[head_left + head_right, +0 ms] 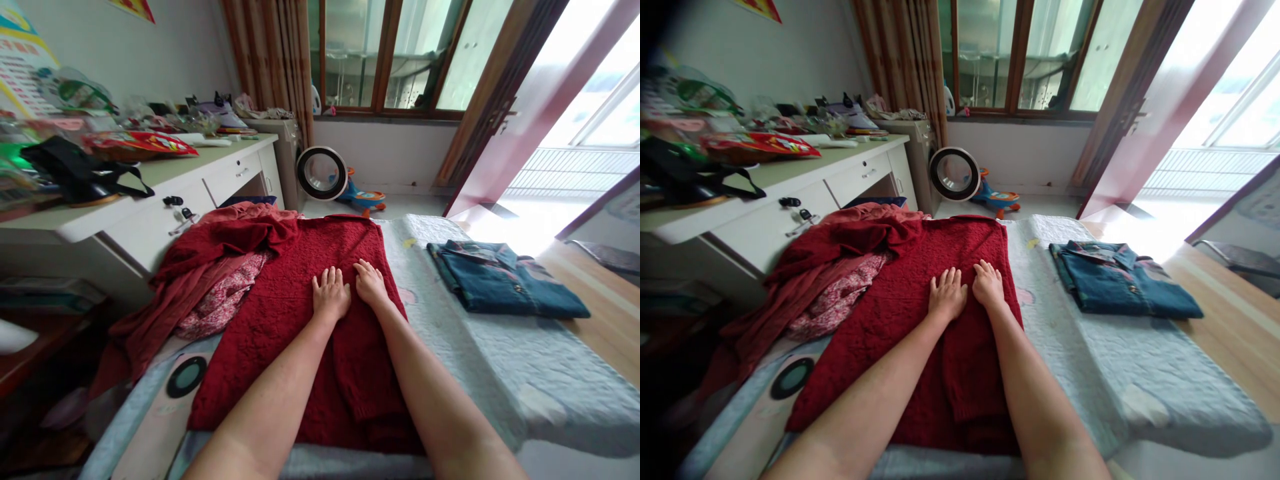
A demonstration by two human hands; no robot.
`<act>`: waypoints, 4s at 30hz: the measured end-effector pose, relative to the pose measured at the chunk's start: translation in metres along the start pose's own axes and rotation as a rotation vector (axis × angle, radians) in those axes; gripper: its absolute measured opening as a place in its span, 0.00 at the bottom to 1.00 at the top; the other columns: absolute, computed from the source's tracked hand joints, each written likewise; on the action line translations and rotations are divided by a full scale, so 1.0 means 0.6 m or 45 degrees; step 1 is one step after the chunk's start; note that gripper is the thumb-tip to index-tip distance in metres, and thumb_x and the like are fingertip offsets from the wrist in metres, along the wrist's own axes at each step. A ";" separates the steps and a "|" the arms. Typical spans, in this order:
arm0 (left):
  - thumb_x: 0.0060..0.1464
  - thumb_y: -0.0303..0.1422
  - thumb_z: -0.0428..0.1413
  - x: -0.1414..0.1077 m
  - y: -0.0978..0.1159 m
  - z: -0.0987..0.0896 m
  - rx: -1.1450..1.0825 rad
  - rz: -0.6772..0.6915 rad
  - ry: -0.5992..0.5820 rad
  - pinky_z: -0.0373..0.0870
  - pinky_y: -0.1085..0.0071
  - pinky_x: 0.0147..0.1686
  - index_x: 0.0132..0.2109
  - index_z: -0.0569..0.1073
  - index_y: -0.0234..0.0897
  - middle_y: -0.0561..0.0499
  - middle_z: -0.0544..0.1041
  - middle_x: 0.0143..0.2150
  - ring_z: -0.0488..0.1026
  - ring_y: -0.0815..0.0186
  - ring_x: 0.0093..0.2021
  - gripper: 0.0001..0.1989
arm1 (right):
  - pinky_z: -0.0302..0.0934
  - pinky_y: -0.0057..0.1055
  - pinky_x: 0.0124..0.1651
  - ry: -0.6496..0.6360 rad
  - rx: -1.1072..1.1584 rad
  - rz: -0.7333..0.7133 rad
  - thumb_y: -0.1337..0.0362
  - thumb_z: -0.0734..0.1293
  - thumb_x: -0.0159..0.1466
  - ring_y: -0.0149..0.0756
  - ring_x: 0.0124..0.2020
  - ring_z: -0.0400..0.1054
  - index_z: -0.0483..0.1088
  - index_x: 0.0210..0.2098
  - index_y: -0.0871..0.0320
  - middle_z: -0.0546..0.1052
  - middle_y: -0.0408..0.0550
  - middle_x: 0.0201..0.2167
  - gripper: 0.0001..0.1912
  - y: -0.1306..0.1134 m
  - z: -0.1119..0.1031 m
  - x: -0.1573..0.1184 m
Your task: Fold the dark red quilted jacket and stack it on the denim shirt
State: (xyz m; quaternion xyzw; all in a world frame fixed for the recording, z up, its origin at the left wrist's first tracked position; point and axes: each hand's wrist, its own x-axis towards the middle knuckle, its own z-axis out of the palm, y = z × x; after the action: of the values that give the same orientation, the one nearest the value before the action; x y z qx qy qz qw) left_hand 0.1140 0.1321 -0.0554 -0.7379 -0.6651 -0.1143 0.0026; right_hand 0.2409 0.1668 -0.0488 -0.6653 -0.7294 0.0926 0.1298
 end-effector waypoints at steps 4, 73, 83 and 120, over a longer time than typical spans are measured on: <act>0.64 0.42 0.40 0.000 0.000 -0.001 0.008 -0.002 -0.019 0.48 0.47 0.65 0.67 0.57 0.33 0.40 0.56 0.70 0.53 0.53 0.68 0.29 | 0.42 0.42 0.67 0.003 -0.052 0.046 0.65 0.54 0.67 0.41 0.69 0.47 0.56 0.66 0.54 0.52 0.48 0.70 0.27 0.003 0.006 0.000; 0.59 0.60 0.36 -0.011 -0.097 -0.019 0.028 0.041 -0.111 0.44 0.43 0.64 0.68 0.57 0.49 0.47 0.53 0.71 0.46 0.47 0.70 0.37 | 0.41 0.48 0.66 -0.025 -0.231 0.083 0.50 0.52 0.69 0.50 0.70 0.42 0.49 0.69 0.47 0.48 0.51 0.71 0.30 -0.006 0.001 -0.006; 0.60 0.58 0.36 -0.026 -0.149 -0.034 0.094 -0.159 -0.090 0.46 0.36 0.61 0.68 0.56 0.47 0.44 0.53 0.71 0.47 0.41 0.69 0.36 | 0.39 0.50 0.66 -0.040 -0.195 0.088 0.42 0.53 0.67 0.52 0.70 0.41 0.50 0.69 0.49 0.49 0.53 0.71 0.35 -0.010 -0.003 -0.007; 0.64 0.42 0.42 -0.053 -0.026 -0.003 -0.085 0.280 0.014 0.49 0.55 0.66 0.67 0.57 0.38 0.44 0.56 0.70 0.49 0.58 0.70 0.27 | 0.55 0.48 0.57 -0.233 -0.244 0.182 0.46 0.61 0.63 0.57 0.60 0.60 0.62 0.61 0.62 0.66 0.66 0.59 0.34 -0.012 -0.058 0.046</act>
State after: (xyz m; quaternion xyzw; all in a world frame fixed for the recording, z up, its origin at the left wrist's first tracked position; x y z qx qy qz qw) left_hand 0.0954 0.1024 -0.0617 -0.8054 -0.5761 -0.1395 -0.0058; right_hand 0.2428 0.1922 -0.0119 -0.7135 -0.6946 0.0918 -0.0083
